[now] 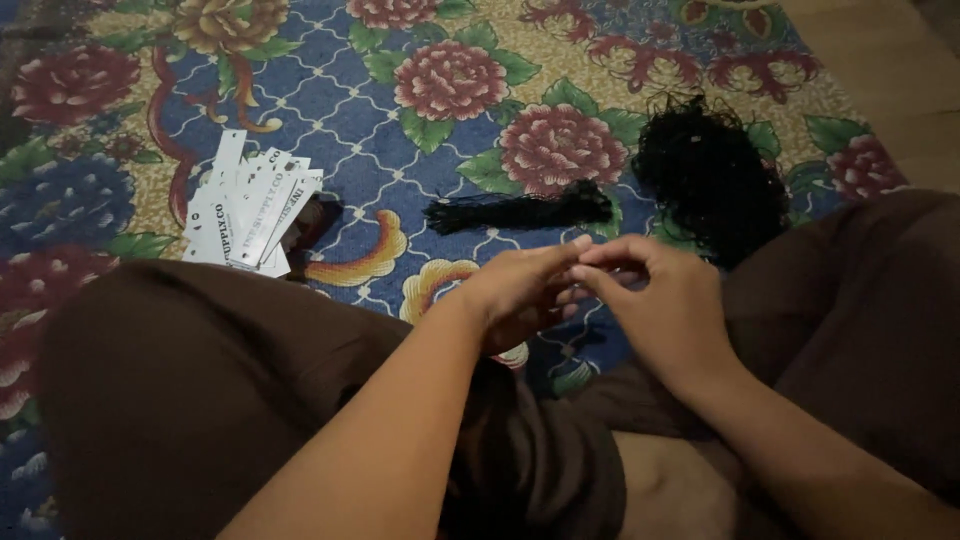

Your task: Tying a bundle of black strings together using a single string to keep them organized.

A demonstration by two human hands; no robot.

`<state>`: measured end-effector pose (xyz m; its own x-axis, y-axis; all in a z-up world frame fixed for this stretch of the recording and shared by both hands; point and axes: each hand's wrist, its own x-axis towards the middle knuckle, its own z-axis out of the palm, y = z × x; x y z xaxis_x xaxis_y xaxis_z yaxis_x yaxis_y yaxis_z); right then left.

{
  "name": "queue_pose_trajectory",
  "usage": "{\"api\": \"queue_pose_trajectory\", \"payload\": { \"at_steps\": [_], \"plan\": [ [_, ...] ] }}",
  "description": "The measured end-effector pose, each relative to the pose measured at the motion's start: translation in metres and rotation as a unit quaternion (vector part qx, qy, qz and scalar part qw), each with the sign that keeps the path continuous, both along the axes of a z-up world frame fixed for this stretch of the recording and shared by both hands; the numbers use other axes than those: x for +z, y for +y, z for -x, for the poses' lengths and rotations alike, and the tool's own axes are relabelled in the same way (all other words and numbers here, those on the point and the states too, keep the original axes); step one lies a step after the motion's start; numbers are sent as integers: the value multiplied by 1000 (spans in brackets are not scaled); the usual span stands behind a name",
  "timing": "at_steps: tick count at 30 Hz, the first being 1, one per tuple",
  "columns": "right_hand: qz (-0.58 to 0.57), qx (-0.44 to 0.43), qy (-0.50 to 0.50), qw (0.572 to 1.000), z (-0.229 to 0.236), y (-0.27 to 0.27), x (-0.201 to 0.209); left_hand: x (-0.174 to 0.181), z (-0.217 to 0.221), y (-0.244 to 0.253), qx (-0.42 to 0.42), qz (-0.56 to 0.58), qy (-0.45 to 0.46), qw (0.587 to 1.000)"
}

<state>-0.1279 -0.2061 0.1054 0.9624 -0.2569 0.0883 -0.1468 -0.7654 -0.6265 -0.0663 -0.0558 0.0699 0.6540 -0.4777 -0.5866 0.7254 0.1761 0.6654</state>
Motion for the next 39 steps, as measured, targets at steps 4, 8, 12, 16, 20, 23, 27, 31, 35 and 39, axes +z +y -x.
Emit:
{"api": "queue_pose_trajectory", "payload": {
  "at_steps": [4, 8, 12, 16, 20, 23, 27, 31, 35, 39],
  "plan": [
    [-39, 51, -2, 998, 3, -6, 3, -8, -1, 4, 3, -18, 20, 1000],
    [-105, 68, 43, 991, 4, -15, 1, -12, -2, 5, 17, -13, 35, 999],
    [-160, 84, 80, 980, 4, -15, 6, -13, -2, 9, 19, -31, 33, 999],
    [-185, 37, 113, 976, 0, -11, 21, -21, -17, 27, -58, -157, -69, 983],
    [-165, -8, 109, 980, -15, -19, 13, -74, -50, 28, 142, -153, 27, 978],
    [-123, -16, 99, 987, -31, -28, 9, -90, -54, 37, 303, -164, 82, 935],
    [-131, -38, 86, 987, -57, -48, -15, -85, -52, 48, 387, -186, 88, 899],
    [-166, -63, 93, 980, -72, -56, -16, -68, -44, 54, 462, -187, 97, 861],
    [-191, -75, 113, 972, -81, -60, -27, -58, -37, 59, 495, -187, 93, 844],
    [-204, -65, 115, 970, -89, -59, -36, -46, -34, 55, 498, -219, 87, 834]
  ]
}}
